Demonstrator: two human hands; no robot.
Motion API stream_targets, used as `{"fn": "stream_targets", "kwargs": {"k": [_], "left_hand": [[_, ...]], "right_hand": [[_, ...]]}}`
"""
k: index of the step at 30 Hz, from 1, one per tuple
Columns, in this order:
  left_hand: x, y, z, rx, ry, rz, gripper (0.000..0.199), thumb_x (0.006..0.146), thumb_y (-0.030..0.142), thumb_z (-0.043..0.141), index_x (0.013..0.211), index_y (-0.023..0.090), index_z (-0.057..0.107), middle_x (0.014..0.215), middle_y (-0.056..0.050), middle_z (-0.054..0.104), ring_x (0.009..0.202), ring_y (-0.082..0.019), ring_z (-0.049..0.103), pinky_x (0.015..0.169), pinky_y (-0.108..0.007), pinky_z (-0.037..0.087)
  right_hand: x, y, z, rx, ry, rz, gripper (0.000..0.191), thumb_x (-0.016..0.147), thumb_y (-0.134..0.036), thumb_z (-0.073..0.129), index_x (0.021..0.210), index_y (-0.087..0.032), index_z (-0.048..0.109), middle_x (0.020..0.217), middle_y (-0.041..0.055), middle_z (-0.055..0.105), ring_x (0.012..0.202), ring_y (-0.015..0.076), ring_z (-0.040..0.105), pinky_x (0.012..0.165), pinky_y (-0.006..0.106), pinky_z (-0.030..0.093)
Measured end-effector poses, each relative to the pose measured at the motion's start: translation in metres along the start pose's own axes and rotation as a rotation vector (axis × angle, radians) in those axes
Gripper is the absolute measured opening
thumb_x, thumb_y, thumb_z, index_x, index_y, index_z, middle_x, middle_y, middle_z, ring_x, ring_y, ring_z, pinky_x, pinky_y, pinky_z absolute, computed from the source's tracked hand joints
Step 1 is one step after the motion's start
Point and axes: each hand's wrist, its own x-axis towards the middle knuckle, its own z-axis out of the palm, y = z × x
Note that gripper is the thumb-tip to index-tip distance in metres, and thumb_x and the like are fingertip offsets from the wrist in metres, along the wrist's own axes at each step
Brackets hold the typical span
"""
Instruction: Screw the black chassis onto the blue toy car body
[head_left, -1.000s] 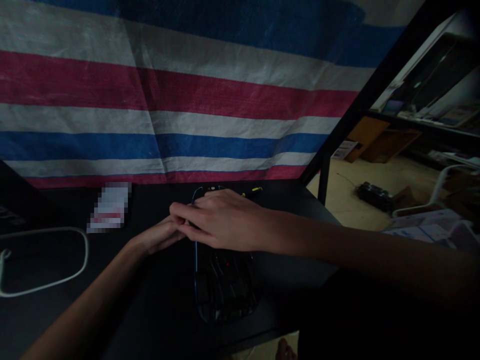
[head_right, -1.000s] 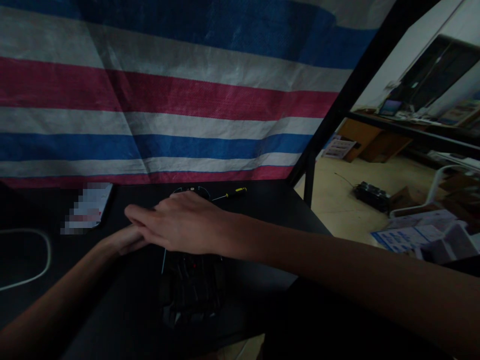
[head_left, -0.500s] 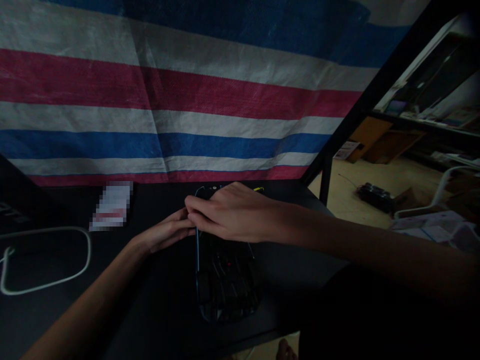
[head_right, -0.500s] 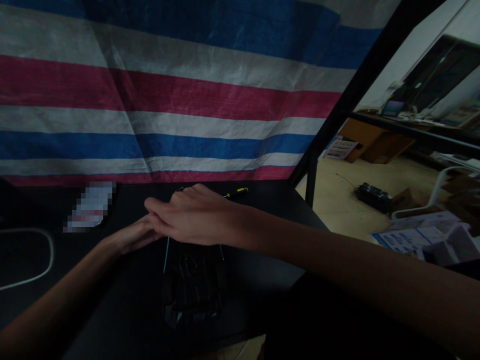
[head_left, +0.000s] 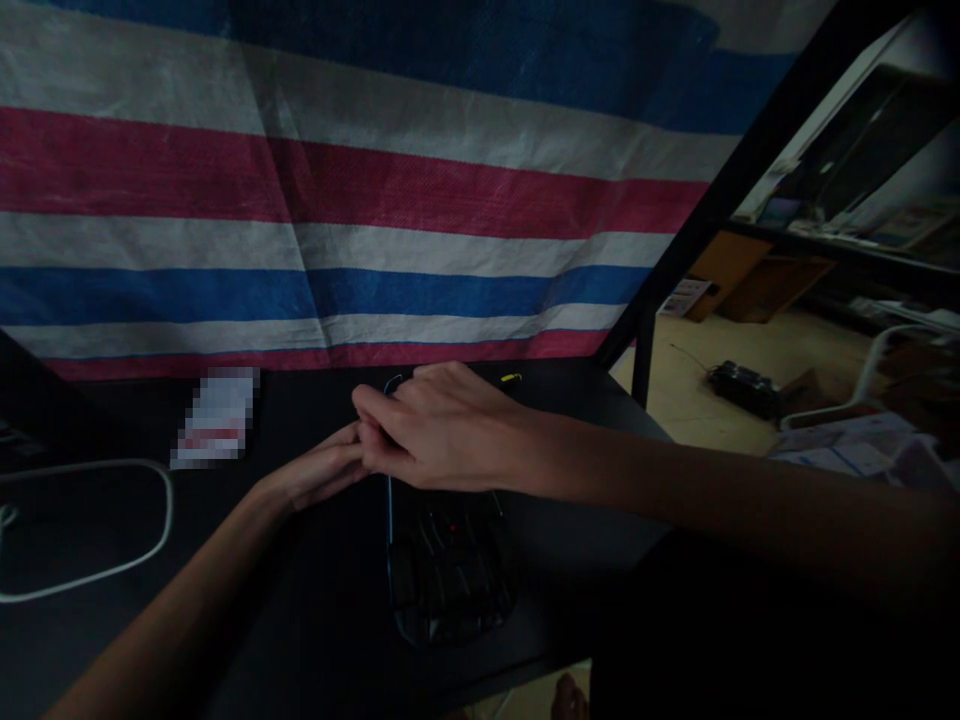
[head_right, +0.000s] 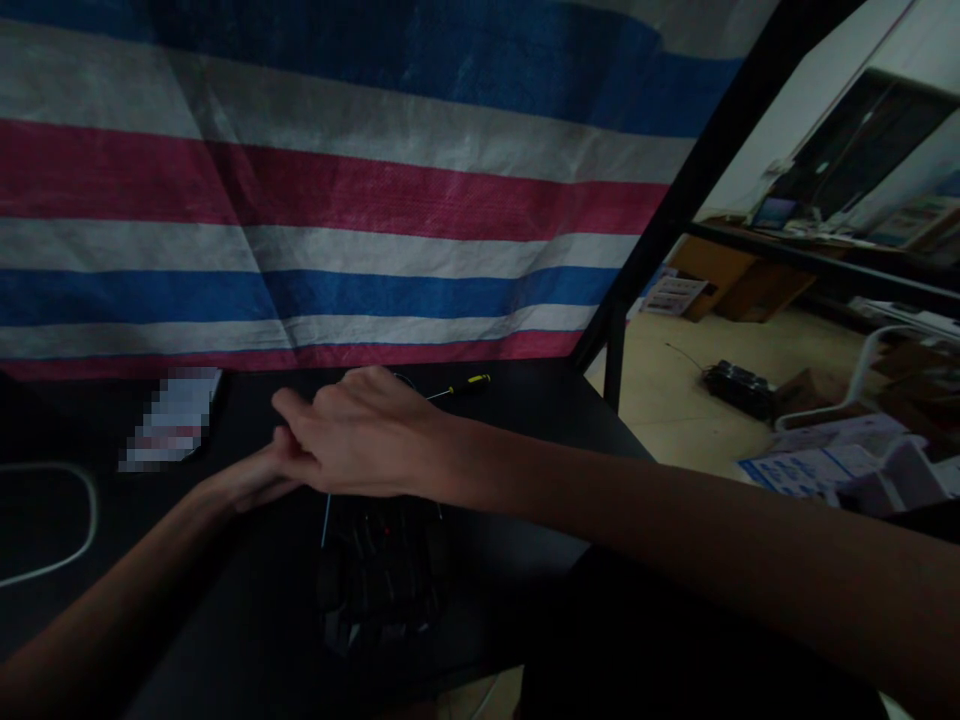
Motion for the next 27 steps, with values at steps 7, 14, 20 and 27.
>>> {"fn": "stream_targets", "kwargs": {"k": [7, 14, 20, 27], "left_hand": [[0.000, 0.001, 0.000, -0.018, 0.001, -0.001, 0.029, 0.064, 0.012, 0.086, 0.088, 0.021, 0.073, 0.088, -0.003, 0.075, 0.100, -0.022, 0.071, 0.089, -0.026, 0.054], [-0.005, 0.008, 0.005, -0.018, 0.014, -0.008, 0.036, 0.073, 0.017, 0.086, 0.105, 0.021, 0.070, 0.099, -0.003, 0.075, 0.095, -0.016, 0.072, 0.089, -0.024, 0.055], [-0.006, 0.014, 0.010, 0.008, -0.036, -0.014, 0.069, 0.078, 0.017, 0.081, 0.142, 0.021, 0.053, 0.135, -0.010, 0.069, 0.125, -0.024, 0.065, 0.106, -0.030, 0.050], [-0.002, 0.012, 0.005, 0.042, -0.053, 0.000, 0.066, 0.080, 0.021, 0.080, 0.141, 0.021, 0.055, 0.149, -0.010, 0.060, 0.140, -0.029, 0.054, 0.116, -0.037, 0.043]], "right_hand": [[-0.001, 0.008, 0.000, 0.068, -0.013, -0.206, 0.027, 0.107, -0.029, 0.039, 0.126, -0.018, 0.054, 0.099, 0.0068, 0.074, 0.082, 0.0209, 0.065, 0.071, 0.034, 0.041], [0.017, 0.015, 0.020, -0.030, 0.071, 0.177, 0.040, 0.108, -0.040, 0.039, 0.117, -0.011, 0.064, 0.090, 0.0151, 0.076, 0.082, 0.0251, 0.069, 0.066, 0.034, 0.040], [0.027, 0.047, 0.034, 0.150, 0.102, 0.384, 0.039, 0.106, -0.037, 0.039, 0.095, -0.017, 0.071, 0.092, 0.0093, 0.076, 0.079, 0.0192, 0.067, 0.064, 0.031, 0.035], [-0.042, 0.104, 0.054, 0.201, 0.027, 0.555, 0.040, 0.106, -0.036, 0.041, 0.085, -0.019, 0.070, 0.086, 0.0059, 0.073, 0.081, 0.0180, 0.067, 0.070, 0.029, 0.039]]}}
